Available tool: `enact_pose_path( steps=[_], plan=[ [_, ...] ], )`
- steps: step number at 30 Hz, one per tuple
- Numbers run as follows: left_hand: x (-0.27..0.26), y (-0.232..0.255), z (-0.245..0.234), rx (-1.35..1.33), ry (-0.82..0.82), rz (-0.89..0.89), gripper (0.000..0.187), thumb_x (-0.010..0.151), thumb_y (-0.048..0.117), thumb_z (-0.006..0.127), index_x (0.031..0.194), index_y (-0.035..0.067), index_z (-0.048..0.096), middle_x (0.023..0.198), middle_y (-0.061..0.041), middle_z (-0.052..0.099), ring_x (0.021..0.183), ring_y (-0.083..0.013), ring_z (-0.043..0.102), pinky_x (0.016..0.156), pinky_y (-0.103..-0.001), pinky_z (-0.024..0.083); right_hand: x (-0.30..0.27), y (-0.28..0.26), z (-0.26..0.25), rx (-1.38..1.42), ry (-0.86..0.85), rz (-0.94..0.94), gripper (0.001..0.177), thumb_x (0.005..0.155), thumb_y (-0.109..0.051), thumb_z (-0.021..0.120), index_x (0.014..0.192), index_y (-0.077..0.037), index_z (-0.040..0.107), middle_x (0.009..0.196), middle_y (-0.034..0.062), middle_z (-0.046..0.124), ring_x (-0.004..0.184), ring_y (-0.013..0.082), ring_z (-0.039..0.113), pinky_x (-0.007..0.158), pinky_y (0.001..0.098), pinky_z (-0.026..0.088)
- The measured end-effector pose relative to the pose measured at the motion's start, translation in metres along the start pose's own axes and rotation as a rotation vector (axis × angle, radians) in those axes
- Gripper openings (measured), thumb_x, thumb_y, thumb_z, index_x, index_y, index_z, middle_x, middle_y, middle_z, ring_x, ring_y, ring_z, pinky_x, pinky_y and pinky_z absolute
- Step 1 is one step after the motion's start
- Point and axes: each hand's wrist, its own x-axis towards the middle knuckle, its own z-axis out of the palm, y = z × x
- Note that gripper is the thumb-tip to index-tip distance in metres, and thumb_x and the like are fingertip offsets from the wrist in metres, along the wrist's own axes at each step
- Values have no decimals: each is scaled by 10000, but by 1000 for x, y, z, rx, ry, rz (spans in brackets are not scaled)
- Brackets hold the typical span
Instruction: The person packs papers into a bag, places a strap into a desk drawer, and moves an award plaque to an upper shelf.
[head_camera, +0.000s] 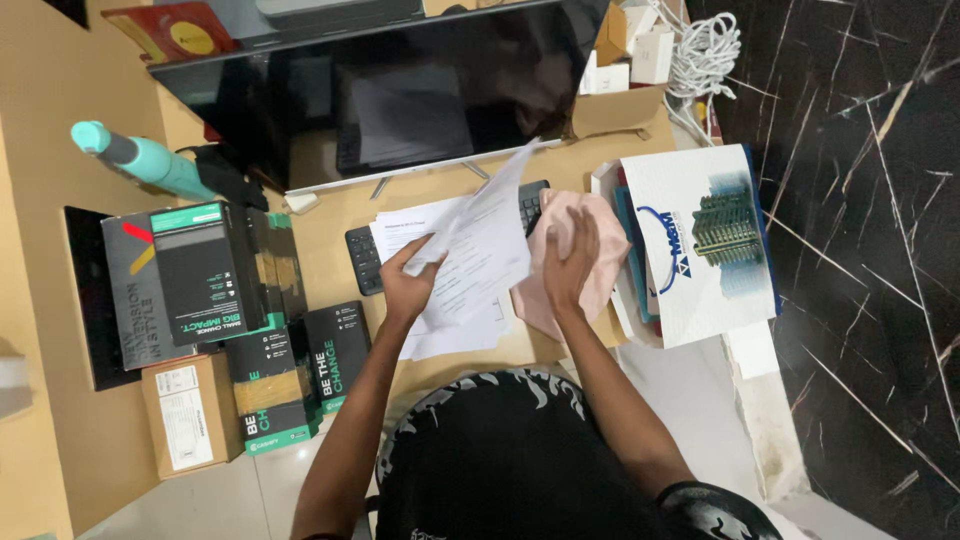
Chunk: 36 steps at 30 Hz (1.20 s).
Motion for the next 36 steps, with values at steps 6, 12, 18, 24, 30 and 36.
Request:
enact_pose_path(
  steps=[6,12,18,24,30,36],
  plan=[
    [-13,15,46,-80,-305,-302,410,847,187,828,1152,-52,694,1084,-159,776,966,-205,746,854,-329,599,-21,103,-9,321,-213,355,587,1119,-341,499,1499,105,481,1504,307,503,1389,406,454,1179,495,308],
    [-15,4,105,-133,-548,-367,409,853,142,809,1188,-50,673,1100,-154,768,977,-210,730,862,-333,586,-20,103,-81,1057,-90,878,684,1055,-492,359,1556,-28,346,1580,176,427,1440,277,443,1214,387,315],
    [-7,6,186,-107,-740,-359,411,846,98,791,1213,-36,665,1140,-142,763,1009,-198,720,887,-324,561,-26,78,-151,540,-234,577,704,1095,-489,304,1564,31,370,1595,200,435,1491,316,376,1232,393,261],
    [-4,26,258,-202,-716,-388,364,869,59,760,1205,-48,672,1132,-161,764,1008,-220,733,866,-332,595,-21,56,-171,212,-283,698,718,1065,-483,394,1528,64,339,1534,272,446,1445,373,416,1198,415,280],
    [-30,18,333,-221,-553,-403,385,848,50,737,1210,-37,639,1126,-155,758,990,-225,741,856,-331,600,-21,54,-170,96,-348,724,743,1008,-488,436,1559,-5,314,1501,283,468,1387,424,442,1142,441,324],
    [-65,-33,402,-97,-660,-338,359,918,79,664,1253,-51,661,1166,-145,746,1039,-227,717,891,-344,575,-36,63,-170,155,-287,443,760,1054,-491,444,1571,41,279,1574,313,364,1472,450,350,1184,495,281]
  ],
)
